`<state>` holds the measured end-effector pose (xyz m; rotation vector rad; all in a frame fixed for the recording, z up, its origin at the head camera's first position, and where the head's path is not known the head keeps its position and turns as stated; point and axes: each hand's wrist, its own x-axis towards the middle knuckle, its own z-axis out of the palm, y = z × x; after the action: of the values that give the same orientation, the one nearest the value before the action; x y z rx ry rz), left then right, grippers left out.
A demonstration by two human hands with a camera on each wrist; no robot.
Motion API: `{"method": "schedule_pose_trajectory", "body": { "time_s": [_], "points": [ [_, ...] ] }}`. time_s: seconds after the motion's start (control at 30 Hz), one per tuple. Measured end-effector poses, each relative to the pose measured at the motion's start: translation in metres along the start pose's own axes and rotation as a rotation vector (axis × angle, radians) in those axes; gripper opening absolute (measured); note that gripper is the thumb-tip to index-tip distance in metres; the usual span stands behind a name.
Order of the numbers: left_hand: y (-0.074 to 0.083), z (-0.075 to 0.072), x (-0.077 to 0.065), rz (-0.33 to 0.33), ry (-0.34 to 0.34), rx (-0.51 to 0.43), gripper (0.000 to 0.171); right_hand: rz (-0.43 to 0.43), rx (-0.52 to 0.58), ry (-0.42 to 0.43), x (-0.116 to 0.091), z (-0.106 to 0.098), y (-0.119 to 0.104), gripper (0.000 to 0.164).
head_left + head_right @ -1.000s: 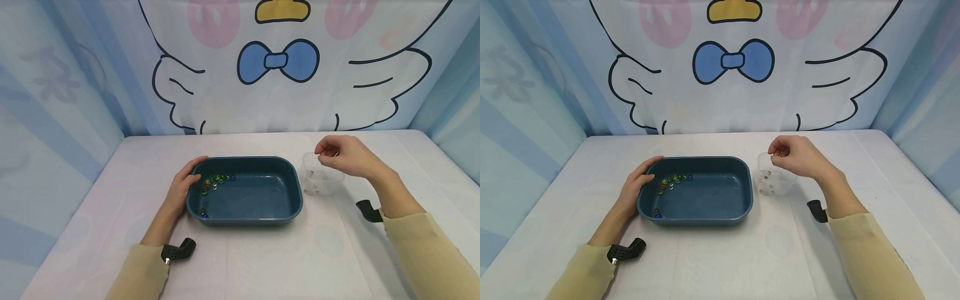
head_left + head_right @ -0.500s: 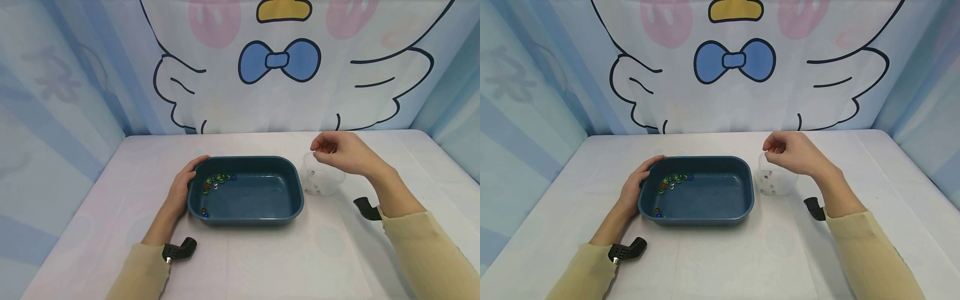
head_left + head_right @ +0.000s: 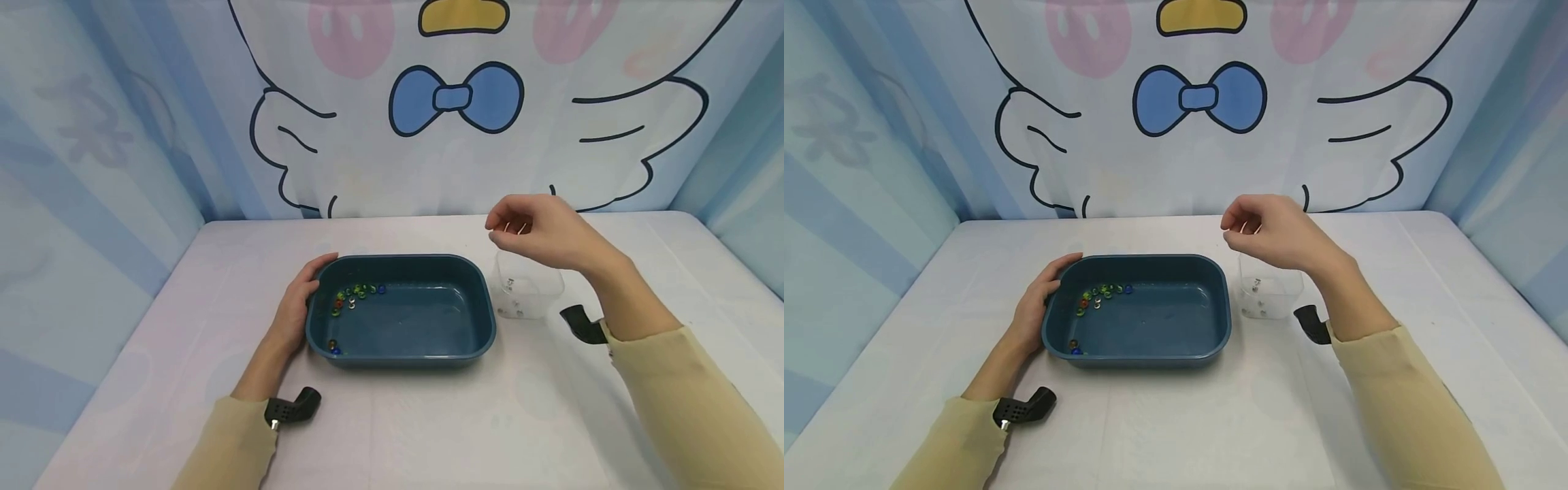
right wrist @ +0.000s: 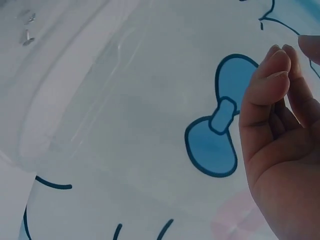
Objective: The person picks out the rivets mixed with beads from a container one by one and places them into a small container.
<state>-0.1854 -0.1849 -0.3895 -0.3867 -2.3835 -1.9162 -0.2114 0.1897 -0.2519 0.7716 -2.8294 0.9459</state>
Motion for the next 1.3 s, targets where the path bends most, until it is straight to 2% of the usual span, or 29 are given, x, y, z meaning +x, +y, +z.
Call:
{"method": "schedule_pose_trajectory", "body": {
  "time_s": [0.23,0.67,0.97,1.3],
  "points": [
    [0.002,0.001,0.000,-0.018,0.007,0.012,0.056,-0.042,0.037,0.013,0.015,0.002,-0.021,0.010],
    [0.003,0.000,0.000,-0.015,0.011,0.023,0.056,-0.173,0.114,-0.037,0.046,0.022,-0.054,0.009],
    [0.004,0.000,0.001,-0.017,0.006,0.027,0.056,-0.228,0.131,-0.082,0.054,0.036,-0.062,0.010],
    [0.004,0.000,0.000,0.000,0.000,0.041,0.056,-0.236,0.136,-0.140,0.064,0.053,-0.072,0.012]
  ]
}}
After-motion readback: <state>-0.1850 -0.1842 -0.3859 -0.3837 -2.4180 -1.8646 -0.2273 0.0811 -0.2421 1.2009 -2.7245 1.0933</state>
